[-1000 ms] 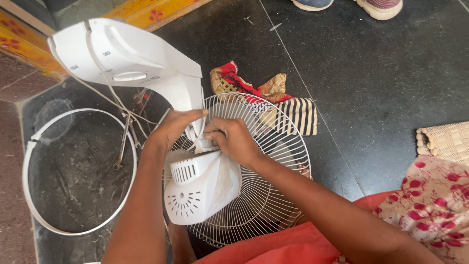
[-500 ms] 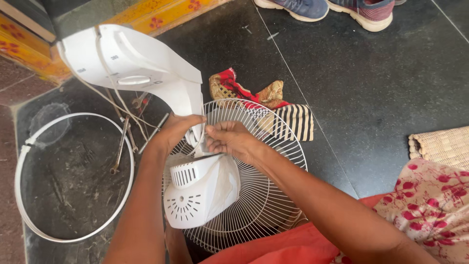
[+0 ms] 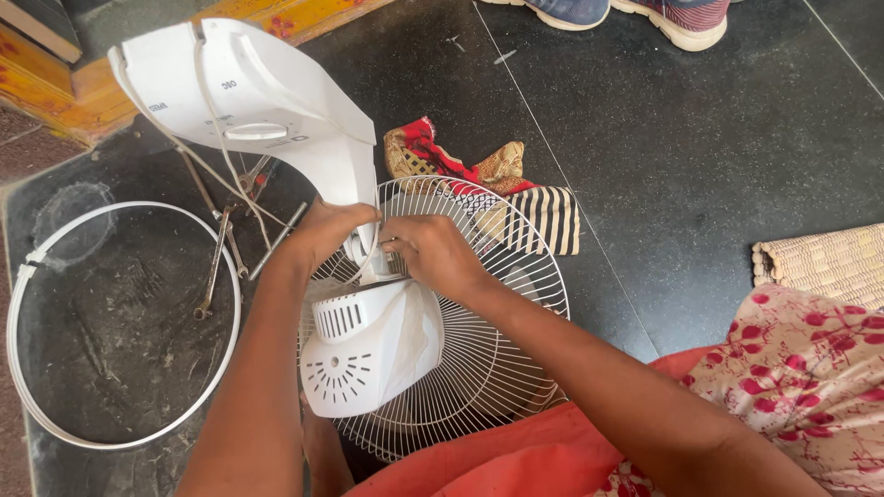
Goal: The person is repairing a white pedestal fan by adjusting the neck joint. They use a wrench to tighten a screw on the fan's neck, then test the movement of the fan head by hand.
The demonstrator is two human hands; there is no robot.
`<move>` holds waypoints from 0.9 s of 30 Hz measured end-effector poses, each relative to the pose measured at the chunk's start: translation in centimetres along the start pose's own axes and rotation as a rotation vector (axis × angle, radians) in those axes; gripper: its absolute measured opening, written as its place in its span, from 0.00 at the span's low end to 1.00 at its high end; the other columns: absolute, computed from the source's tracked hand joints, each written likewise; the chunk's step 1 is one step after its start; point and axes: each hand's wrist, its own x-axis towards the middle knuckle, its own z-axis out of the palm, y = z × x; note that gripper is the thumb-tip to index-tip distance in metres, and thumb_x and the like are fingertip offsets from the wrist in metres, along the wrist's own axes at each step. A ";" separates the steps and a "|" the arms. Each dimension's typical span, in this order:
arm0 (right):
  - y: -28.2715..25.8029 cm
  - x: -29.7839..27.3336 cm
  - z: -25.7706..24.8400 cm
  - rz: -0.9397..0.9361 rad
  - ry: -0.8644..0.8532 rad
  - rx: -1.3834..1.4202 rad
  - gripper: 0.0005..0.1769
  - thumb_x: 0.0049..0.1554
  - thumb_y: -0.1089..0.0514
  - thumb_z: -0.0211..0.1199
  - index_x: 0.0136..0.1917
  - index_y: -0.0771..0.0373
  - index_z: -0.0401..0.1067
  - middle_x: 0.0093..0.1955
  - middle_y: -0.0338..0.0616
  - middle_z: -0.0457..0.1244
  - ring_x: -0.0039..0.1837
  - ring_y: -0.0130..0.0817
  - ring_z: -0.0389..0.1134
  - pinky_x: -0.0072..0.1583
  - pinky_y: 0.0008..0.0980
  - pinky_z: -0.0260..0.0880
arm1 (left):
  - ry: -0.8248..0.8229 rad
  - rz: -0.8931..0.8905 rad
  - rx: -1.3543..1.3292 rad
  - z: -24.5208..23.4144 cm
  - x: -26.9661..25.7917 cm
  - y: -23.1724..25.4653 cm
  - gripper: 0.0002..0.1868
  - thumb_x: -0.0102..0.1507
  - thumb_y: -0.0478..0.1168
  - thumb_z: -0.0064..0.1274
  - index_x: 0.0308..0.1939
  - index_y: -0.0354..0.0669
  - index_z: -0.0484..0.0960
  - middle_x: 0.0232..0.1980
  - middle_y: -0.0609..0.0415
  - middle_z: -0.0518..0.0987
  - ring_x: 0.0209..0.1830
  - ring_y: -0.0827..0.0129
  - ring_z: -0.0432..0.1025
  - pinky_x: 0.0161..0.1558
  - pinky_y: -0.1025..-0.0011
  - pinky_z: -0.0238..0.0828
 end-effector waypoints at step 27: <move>-2.8 -0.3 1.8 -0.108 0.123 -0.054 0.04 0.55 0.68 0.65 0.46 0.70 0.76 0.39 0.54 0.69 0.38 0.45 0.73 0.42 0.37 0.72 | -0.249 -0.076 0.026 -2.6 -1.2 -0.8 0.31 0.51 0.59 0.56 0.49 0.44 0.89 0.55 0.47 0.84 0.59 0.62 0.72 0.67 0.64 0.56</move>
